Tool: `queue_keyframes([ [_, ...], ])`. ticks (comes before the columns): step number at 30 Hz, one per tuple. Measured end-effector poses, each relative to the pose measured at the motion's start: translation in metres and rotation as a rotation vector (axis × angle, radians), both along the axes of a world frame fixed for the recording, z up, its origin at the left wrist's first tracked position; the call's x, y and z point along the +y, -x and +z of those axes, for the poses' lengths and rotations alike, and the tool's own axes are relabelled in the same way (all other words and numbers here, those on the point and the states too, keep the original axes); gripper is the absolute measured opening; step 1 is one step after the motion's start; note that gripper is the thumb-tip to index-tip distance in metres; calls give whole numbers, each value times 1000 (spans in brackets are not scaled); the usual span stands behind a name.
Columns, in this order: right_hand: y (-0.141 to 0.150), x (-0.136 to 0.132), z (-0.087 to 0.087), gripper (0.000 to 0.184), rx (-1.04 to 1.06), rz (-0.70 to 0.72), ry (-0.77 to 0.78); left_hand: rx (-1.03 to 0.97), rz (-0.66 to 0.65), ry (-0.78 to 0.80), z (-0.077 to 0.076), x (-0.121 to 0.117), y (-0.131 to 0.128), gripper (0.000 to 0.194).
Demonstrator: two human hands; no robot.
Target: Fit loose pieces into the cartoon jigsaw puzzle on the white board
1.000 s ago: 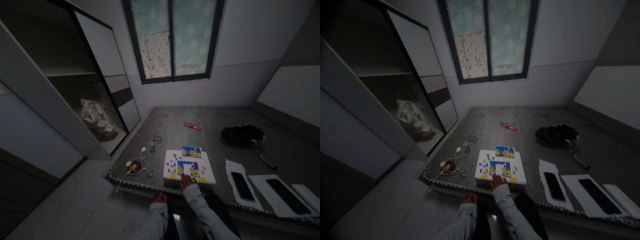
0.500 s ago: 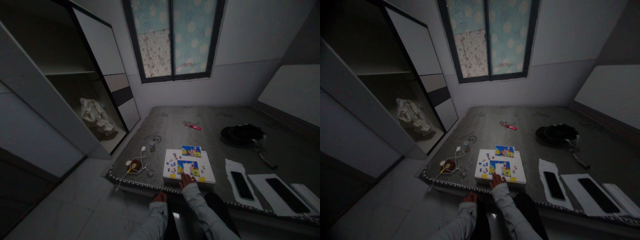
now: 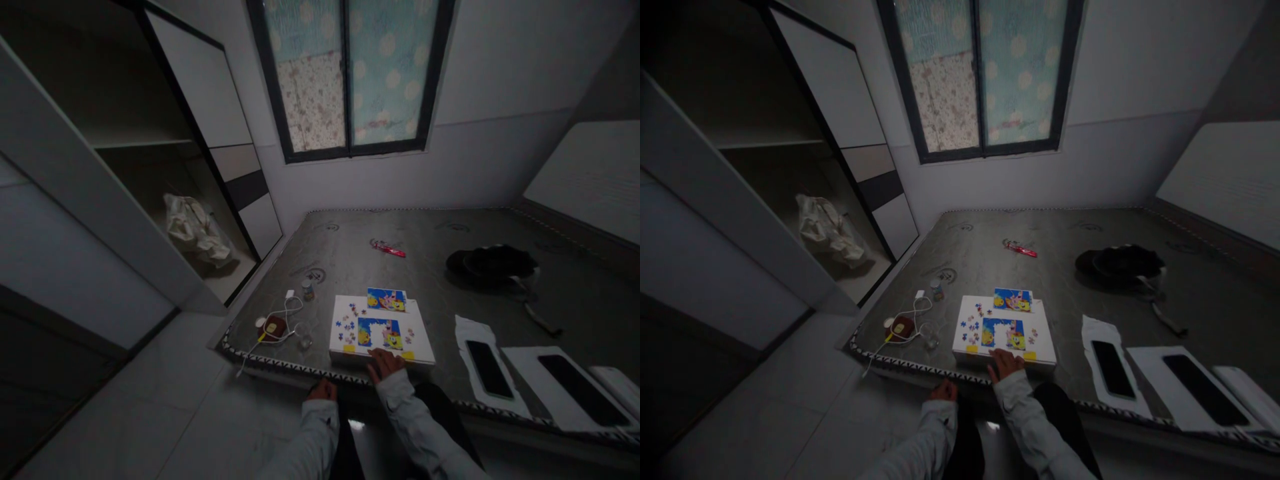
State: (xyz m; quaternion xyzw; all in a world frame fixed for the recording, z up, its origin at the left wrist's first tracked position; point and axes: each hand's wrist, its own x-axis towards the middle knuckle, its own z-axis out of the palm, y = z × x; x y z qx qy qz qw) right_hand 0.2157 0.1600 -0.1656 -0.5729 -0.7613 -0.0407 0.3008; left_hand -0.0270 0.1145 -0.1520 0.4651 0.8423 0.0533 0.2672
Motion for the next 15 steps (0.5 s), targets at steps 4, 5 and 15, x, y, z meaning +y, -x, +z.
queue_keyframes([
  [4, -61, -11, -13, 29, 24, 32, -293, -5, -15, 3, 1, -2, -1, 23],
  [5, -75, -12, -16, 30, 22, 13, -315, -10, -16, 8, 2, -2, -1, 23],
  [15, -115, -25, -38, 50, -71, -10, -287, -33, 2, 32, 8, 0, -4, 26],
])
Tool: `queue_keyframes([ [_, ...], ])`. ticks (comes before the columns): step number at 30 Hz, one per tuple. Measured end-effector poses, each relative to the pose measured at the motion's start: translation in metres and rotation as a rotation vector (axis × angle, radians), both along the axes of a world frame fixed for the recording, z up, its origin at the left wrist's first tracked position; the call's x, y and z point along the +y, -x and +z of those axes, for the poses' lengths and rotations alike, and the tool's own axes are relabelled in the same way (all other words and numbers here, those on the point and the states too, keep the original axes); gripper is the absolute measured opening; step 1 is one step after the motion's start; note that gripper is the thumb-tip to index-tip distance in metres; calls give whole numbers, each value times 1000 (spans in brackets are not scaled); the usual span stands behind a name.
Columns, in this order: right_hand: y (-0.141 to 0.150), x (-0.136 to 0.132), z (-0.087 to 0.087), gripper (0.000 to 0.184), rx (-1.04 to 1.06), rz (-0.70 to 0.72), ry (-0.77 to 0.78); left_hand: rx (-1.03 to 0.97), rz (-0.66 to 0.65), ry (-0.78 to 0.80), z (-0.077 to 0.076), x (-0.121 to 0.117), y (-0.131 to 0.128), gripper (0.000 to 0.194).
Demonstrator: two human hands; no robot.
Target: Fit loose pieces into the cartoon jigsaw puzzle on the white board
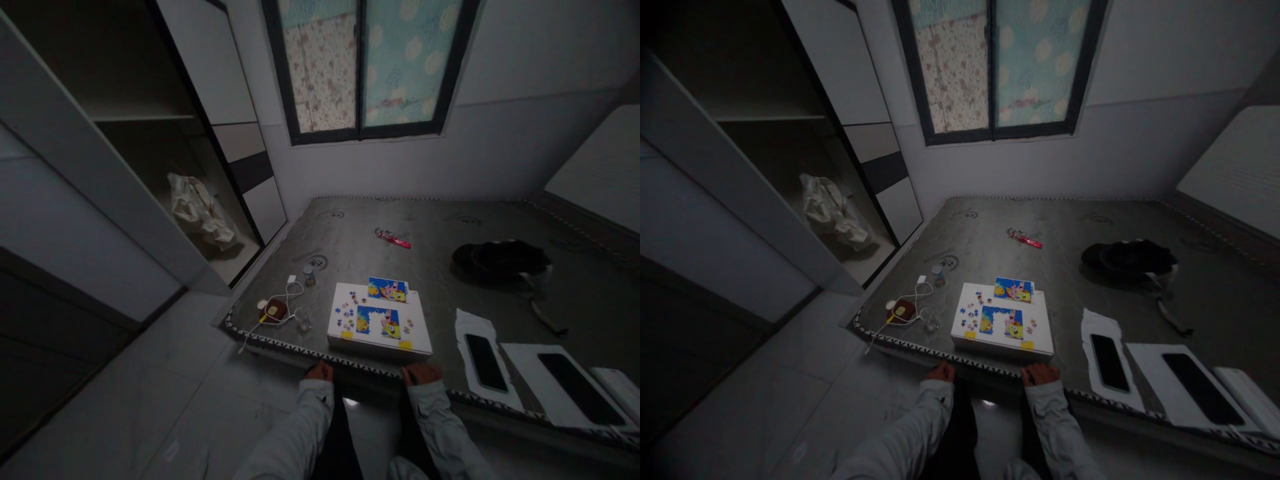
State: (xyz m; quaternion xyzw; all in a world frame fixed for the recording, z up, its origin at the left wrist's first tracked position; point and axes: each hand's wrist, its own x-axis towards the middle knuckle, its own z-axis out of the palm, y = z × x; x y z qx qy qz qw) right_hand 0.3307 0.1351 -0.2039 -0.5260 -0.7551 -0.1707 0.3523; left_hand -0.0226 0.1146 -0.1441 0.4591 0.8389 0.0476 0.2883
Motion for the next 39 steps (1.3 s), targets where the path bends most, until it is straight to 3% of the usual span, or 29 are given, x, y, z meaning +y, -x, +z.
queue_keyframes([
  [5, -1, 5, 4, 48, -77, 54, -11, 26, -6, 10, -6, -1, 0, 24],
  [11, -4, 3, -7, 44, -75, 28, 9, 27, -27, 27, -13, -2, 3, 24],
  [25, -7, 9, -7, 58, -131, 36, -58, 56, -2, 0, -2, -6, 3, 23],
  [35, -11, 11, -9, 53, -196, 64, -125, 42, 3, -1, -12, -6, 5, 23],
  [39, -10, 9, -11, 49, -183, 45, -58, 59, -14, 5, -15, -5, 6, 22],
])
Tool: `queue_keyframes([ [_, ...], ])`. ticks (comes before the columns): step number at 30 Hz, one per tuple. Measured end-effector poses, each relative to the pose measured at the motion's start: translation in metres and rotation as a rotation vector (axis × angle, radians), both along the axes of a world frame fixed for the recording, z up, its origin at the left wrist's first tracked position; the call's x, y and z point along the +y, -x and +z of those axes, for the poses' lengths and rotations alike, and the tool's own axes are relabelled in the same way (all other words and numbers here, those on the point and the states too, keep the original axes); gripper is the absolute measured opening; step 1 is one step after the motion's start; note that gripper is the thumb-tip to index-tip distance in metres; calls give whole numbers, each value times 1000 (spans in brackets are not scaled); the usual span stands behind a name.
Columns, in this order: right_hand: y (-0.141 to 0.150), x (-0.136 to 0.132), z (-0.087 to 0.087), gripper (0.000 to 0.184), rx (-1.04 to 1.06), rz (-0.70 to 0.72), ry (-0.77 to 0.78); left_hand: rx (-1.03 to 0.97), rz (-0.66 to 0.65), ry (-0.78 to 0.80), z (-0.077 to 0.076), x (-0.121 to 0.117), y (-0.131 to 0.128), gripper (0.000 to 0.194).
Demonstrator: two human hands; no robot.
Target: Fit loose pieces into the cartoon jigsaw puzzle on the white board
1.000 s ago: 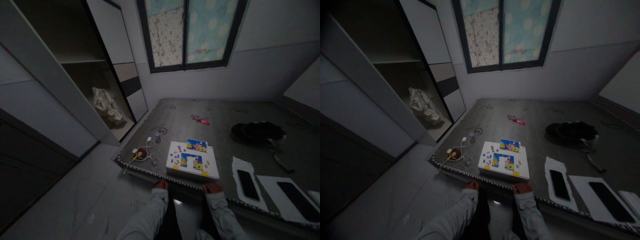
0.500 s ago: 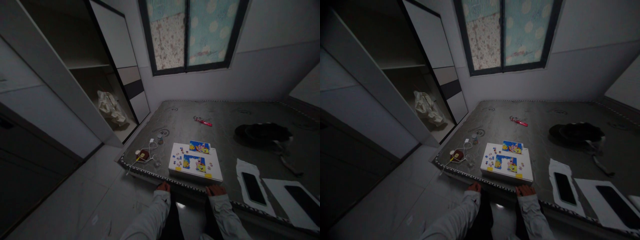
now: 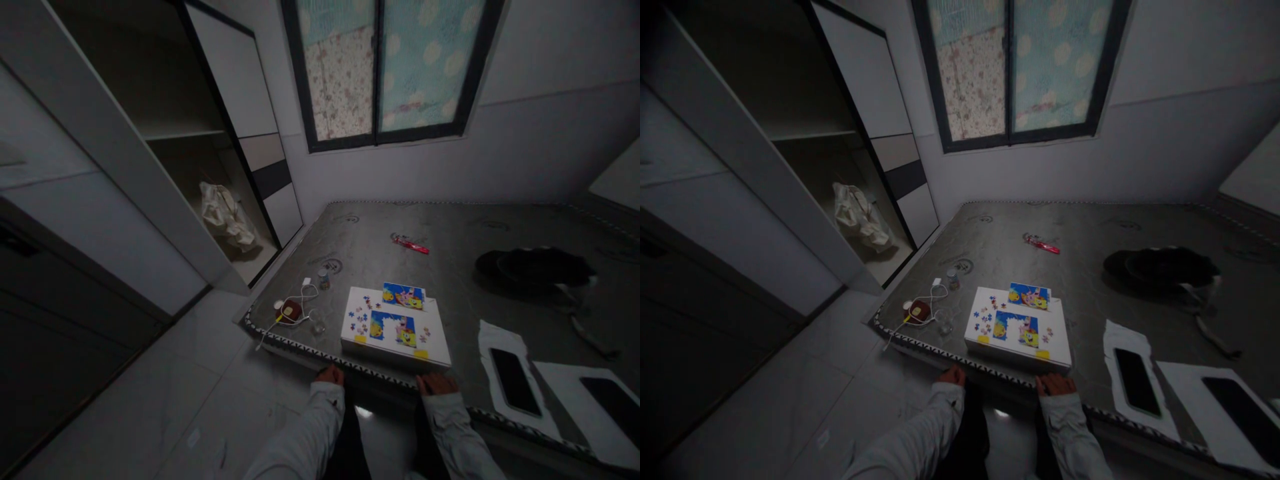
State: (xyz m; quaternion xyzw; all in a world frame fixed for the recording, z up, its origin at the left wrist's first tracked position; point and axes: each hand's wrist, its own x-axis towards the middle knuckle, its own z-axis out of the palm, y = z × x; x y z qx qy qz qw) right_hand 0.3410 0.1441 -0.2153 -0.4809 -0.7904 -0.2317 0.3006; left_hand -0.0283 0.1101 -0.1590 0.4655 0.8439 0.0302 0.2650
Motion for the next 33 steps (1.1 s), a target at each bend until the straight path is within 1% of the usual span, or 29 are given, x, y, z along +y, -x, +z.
queue_keyframes([
  [3, 6, -5, 5, 49, 35, -68, 71, 9, 17, -7, 5, 0, -1, 21],
  [9, 14, -11, 22, 46, 48, -78, 111, -18, 16, 3, 19, -1, -3, 23],
  [12, 18, -12, 29, 47, 62, -111, 130, 18, 10, -4, 19, -1, -4, 23],
  [15, 20, -13, 31, 48, 98, -108, 128, 21, -1, 0, 15, 0, -3, 21],
  [18, 19, -12, 23, 48, 131, -85, 133, 19, 7, 13, 12, 2, -3, 20],
  [24, 9, 0, -7, 45, 175, -71, 125, 3, 1, 25, 11, 2, -1, 21],
  [28, 4, 5, -20, 44, 266, -69, 182, -12, 0, 38, 12, 2, -1, 20],
  [30, 3, 5, -26, 43, 294, -60, 156, 4, -1, 32, 13, 2, -1, 19],
  [33, 2, 6, -33, 43, 277, -54, 94, 15, 1, 22, 16, 3, -3, 18],
])
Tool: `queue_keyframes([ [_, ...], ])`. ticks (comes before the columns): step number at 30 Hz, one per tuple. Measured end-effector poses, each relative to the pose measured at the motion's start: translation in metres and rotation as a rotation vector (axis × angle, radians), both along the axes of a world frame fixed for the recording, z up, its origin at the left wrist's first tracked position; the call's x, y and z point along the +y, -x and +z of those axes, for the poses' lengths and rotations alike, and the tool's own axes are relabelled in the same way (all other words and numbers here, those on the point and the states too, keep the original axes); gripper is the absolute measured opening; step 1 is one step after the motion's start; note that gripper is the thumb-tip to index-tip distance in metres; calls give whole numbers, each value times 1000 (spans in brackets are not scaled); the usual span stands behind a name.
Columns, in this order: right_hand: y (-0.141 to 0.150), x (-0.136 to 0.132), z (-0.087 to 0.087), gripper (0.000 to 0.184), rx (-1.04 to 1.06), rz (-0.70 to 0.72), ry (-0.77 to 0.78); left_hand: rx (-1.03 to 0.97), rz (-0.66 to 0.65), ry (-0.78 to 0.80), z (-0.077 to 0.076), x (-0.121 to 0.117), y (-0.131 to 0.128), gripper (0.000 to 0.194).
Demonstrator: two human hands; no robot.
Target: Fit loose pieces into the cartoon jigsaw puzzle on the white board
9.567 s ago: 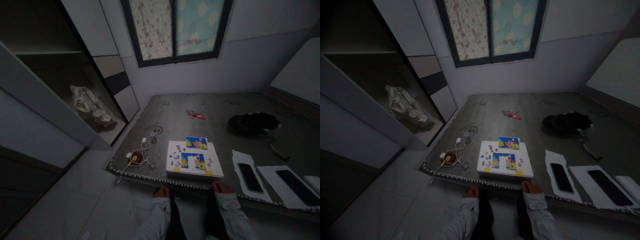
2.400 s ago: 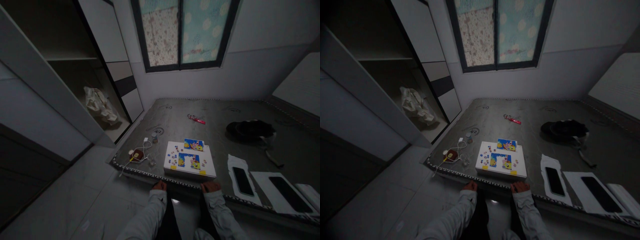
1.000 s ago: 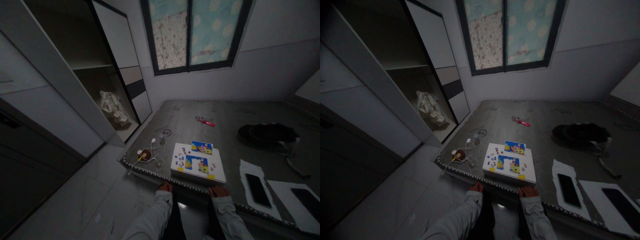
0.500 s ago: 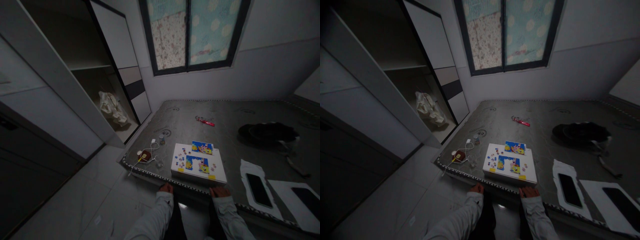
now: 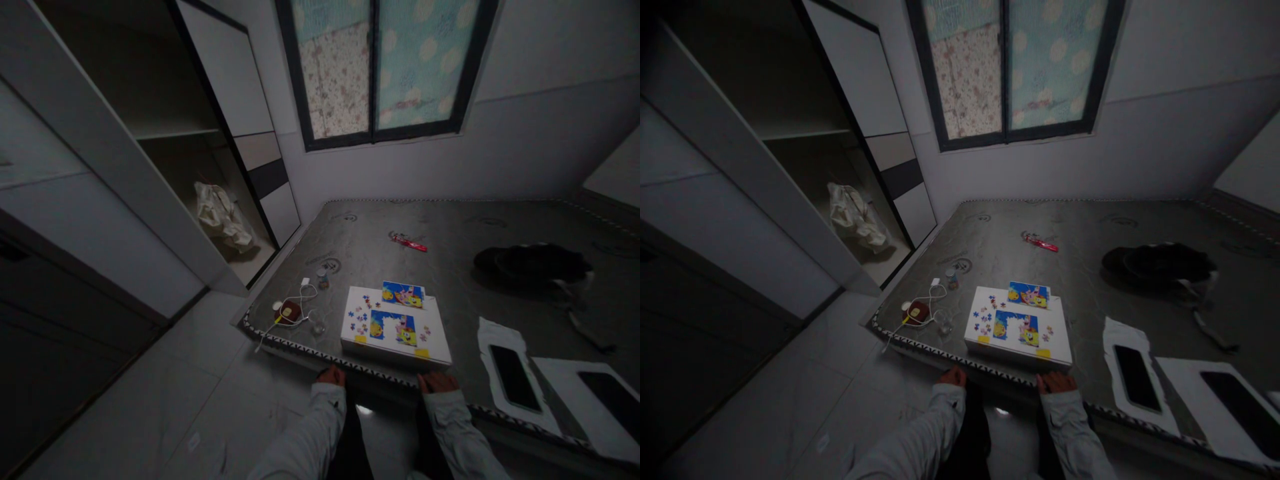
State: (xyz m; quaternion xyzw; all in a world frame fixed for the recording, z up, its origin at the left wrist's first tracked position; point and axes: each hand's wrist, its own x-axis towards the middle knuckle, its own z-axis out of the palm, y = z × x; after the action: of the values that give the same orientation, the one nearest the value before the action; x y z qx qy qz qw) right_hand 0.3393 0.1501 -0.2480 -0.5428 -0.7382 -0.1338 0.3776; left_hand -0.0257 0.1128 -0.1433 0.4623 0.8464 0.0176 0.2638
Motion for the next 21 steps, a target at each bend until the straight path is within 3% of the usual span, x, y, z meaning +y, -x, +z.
queue_keyframes([
  [4, 0, 0, 1, 45, -50, 6, -34, -26, -7, -14, 4, -2, -1, 19],
  [11, 3, -3, 23, 48, -186, 37, -131, -41, 21, -10, 3, -1, -3, 21],
  [21, 3, -7, 27, 52, -139, -5, 70, -46, 13, -58, -6, -1, -1, 22],
])
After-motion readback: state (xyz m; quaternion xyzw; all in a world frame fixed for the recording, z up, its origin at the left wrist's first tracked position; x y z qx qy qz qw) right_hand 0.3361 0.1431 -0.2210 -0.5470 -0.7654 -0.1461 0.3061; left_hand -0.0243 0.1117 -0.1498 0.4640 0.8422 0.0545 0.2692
